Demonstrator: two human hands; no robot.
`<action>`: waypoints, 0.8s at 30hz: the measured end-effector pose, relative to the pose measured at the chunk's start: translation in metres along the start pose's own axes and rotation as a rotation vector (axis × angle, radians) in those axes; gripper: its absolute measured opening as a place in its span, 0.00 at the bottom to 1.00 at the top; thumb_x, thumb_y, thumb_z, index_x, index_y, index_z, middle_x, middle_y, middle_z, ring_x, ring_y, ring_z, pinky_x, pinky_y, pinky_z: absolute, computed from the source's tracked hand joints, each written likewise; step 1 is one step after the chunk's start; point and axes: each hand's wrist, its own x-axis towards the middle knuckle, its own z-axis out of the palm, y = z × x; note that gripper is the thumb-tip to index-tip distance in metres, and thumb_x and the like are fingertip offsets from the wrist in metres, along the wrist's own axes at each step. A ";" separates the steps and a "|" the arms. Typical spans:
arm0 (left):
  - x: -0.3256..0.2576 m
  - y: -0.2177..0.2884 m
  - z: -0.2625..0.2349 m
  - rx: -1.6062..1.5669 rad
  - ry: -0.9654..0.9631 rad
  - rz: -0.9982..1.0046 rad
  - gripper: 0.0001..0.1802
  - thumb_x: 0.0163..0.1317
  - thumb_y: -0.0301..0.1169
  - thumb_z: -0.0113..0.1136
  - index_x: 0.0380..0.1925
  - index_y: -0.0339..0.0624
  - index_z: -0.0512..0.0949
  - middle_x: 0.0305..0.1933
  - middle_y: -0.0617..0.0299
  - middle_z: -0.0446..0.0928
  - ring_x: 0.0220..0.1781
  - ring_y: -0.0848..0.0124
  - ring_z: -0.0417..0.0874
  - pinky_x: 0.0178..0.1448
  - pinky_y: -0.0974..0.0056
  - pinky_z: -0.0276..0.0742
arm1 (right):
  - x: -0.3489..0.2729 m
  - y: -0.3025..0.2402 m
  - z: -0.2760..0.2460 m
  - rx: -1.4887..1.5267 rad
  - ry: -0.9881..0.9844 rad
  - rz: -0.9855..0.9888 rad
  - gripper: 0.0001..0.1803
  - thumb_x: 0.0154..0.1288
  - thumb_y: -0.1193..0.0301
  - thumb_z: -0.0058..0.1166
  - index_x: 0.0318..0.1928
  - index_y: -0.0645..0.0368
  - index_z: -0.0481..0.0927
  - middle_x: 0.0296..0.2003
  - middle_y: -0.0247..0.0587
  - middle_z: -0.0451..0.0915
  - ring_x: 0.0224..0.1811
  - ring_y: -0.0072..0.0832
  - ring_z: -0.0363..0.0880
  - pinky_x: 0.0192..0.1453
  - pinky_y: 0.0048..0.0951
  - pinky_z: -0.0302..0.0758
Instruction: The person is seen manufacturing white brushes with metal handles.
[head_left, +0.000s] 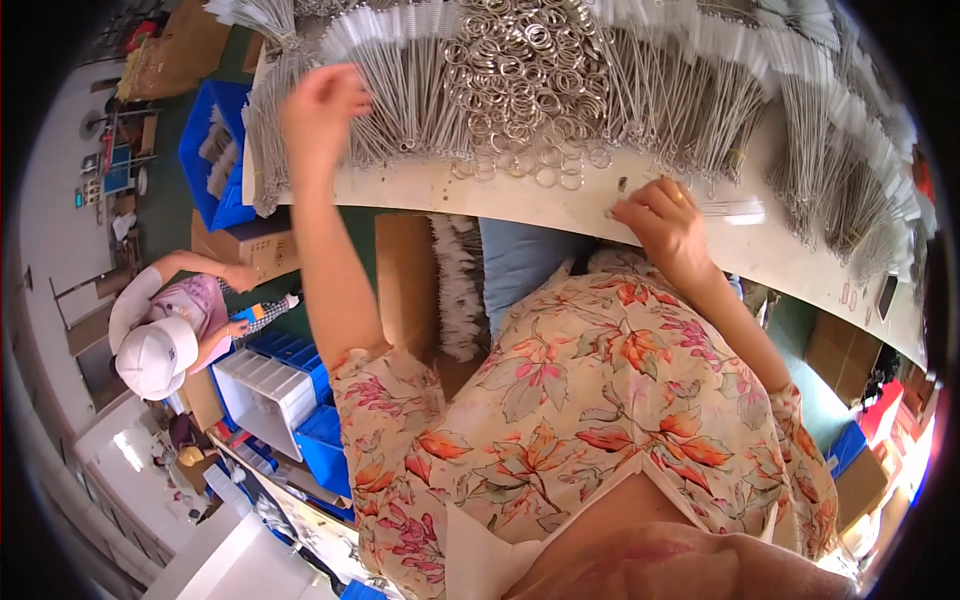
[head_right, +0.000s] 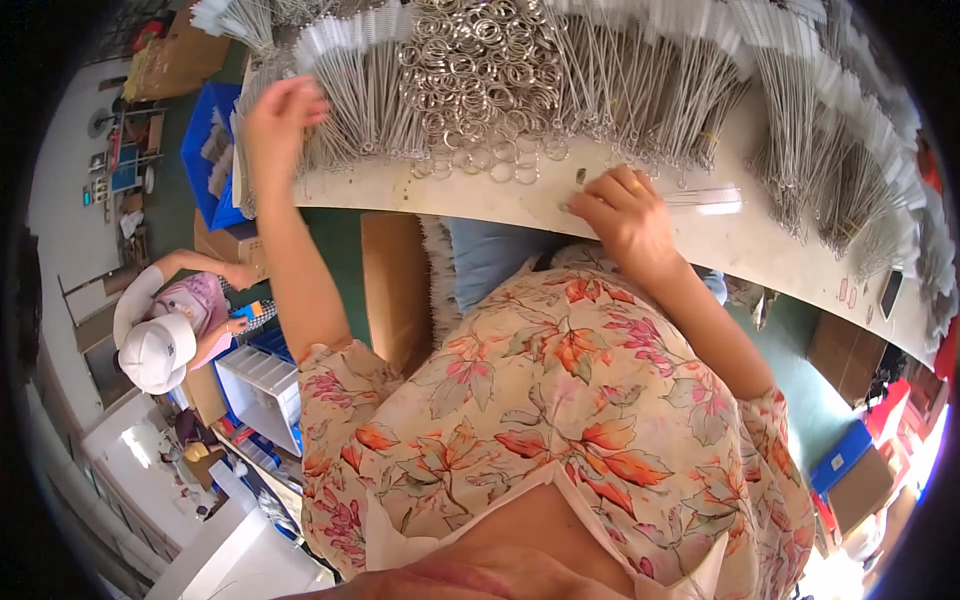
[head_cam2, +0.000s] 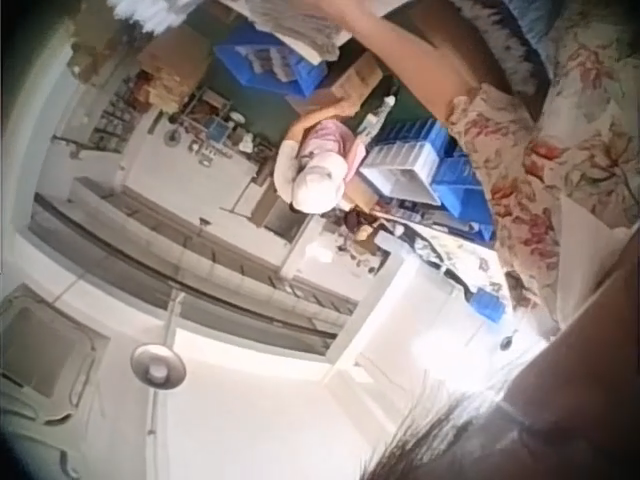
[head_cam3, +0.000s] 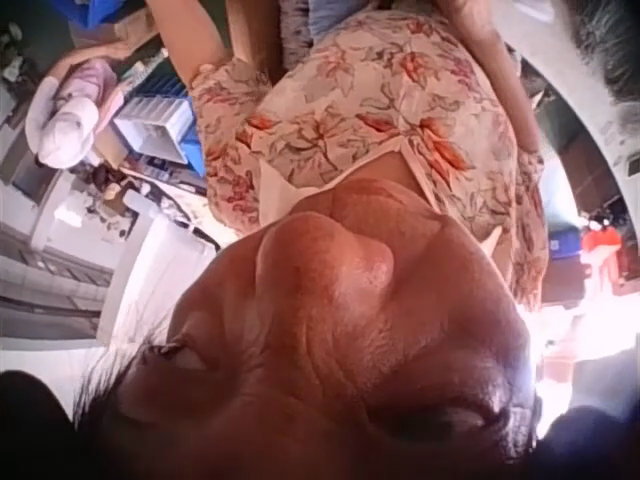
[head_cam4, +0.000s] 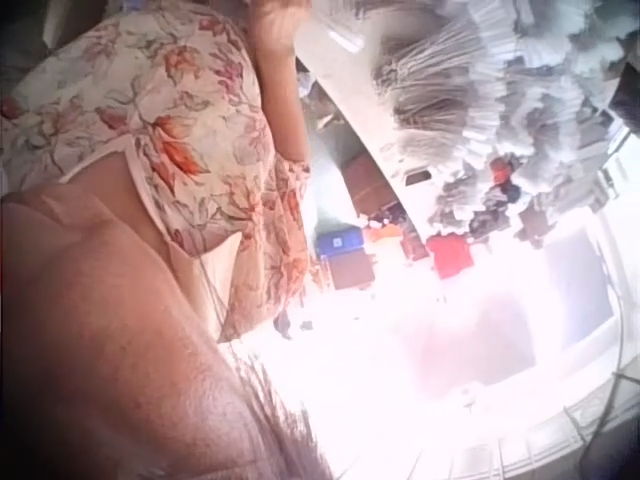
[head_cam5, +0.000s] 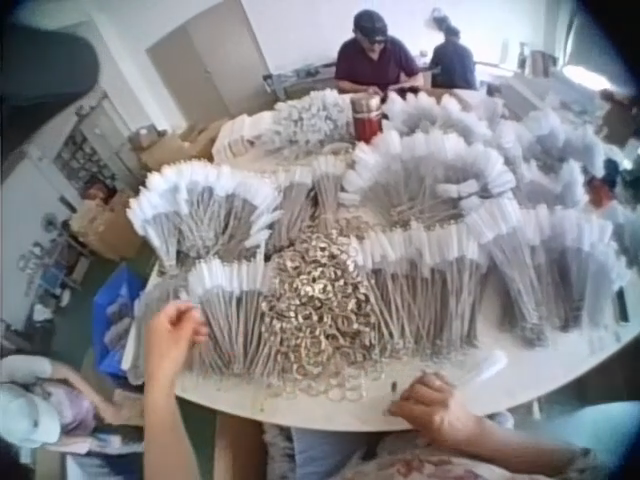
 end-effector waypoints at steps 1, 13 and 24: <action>0.020 -0.019 -0.032 0.134 0.226 -0.084 0.10 0.59 0.29 0.58 0.39 0.36 0.78 0.31 0.59 0.79 0.31 0.73 0.81 0.35 0.70 0.79 | -0.003 -0.001 0.001 -0.002 0.006 -0.004 0.07 0.49 0.73 0.61 0.32 0.55 0.79 0.27 0.36 0.74 0.33 0.33 0.74 0.38 0.32 0.70; 0.054 -0.164 -0.162 0.740 0.274 -0.446 0.18 0.54 0.41 0.61 0.18 0.37 0.77 0.17 0.59 0.75 0.15 0.71 0.73 0.22 0.65 0.68 | 0.097 0.095 -0.036 0.085 0.297 0.256 0.07 0.58 0.68 0.52 0.33 0.59 0.78 0.29 0.46 0.78 0.30 0.42 0.78 0.36 0.39 0.74; 0.041 -0.018 -0.027 0.209 0.370 0.083 0.13 0.61 0.37 0.54 0.27 0.37 0.76 0.25 0.57 0.78 0.21 0.69 0.77 0.21 0.64 0.69 | 0.114 0.127 -0.042 -0.189 -0.125 0.634 0.13 0.48 0.60 0.54 0.30 0.56 0.80 0.30 0.44 0.81 0.36 0.42 0.79 0.40 0.41 0.74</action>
